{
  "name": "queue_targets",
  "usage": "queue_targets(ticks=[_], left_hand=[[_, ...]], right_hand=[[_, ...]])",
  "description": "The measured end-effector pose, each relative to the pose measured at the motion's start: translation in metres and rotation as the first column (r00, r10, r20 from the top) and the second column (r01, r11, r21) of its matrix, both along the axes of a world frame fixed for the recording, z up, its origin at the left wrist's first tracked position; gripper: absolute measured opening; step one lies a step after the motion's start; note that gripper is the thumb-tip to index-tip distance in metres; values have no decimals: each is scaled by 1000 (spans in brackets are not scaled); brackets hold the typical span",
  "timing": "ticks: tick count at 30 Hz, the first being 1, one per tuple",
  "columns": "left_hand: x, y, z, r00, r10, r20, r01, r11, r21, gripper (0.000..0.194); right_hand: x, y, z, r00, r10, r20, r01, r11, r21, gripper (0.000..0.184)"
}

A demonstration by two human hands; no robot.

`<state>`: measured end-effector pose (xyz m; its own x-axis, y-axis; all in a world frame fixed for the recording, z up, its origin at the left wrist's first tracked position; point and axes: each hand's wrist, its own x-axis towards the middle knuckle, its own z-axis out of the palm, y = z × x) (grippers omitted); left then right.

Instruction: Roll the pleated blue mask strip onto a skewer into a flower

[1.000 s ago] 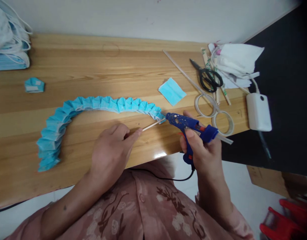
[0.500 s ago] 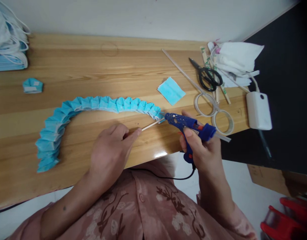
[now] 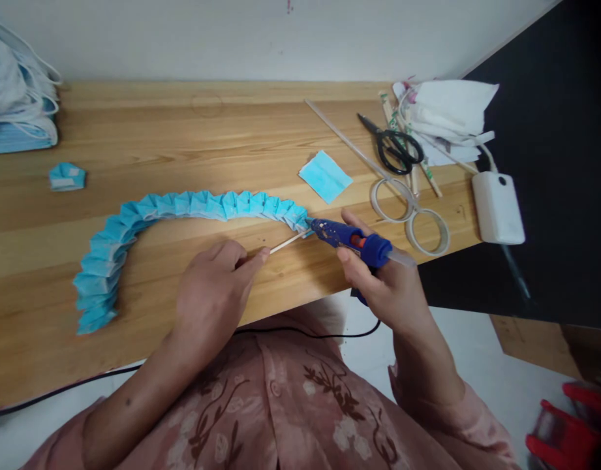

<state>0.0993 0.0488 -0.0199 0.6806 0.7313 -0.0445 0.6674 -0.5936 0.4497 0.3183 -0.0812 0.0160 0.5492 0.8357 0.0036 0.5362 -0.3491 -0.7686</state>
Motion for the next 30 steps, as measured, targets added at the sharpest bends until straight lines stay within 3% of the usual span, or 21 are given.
queue_targets(ticks=[5, 10, 13, 17, 22, 26, 30], left_hand=[[3, 1, 6, 1000, -18, -10, 19, 999, 32, 38], [6, 0, 7, 1000, 12, -28, -12, 1000, 19, 39], [6, 0, 8, 999, 34, -24, -34, 999, 9, 39], [8, -1, 15, 996, 65, -56, -66, 998, -8, 39], [12, -2, 24, 995, 51, -91, -51, 999, 5, 41], [8, 0, 16, 997, -21, -72, 26, 997, 69, 39], [1, 3, 5, 993, -109, -49, 116, 981, 157, 40]], right_hand=[[10, -8, 18, 989, 40, 143, -30, 997, -70, 60], [27, -27, 29, 954, -90, 284, 84, 996, 36, 63], [40, -36, 22, 906, -166, 390, 184, 983, -7, 75], [53, -35, 6, 901, -43, 432, 121, 981, -155, 90], [48, -28, -4, 888, 25, 458, 65, 981, -181, 99], [38, -28, -11, 872, 135, 470, -64, 985, -163, 99], [36, -26, -18, 815, 292, 501, -206, 953, -220, 95]])
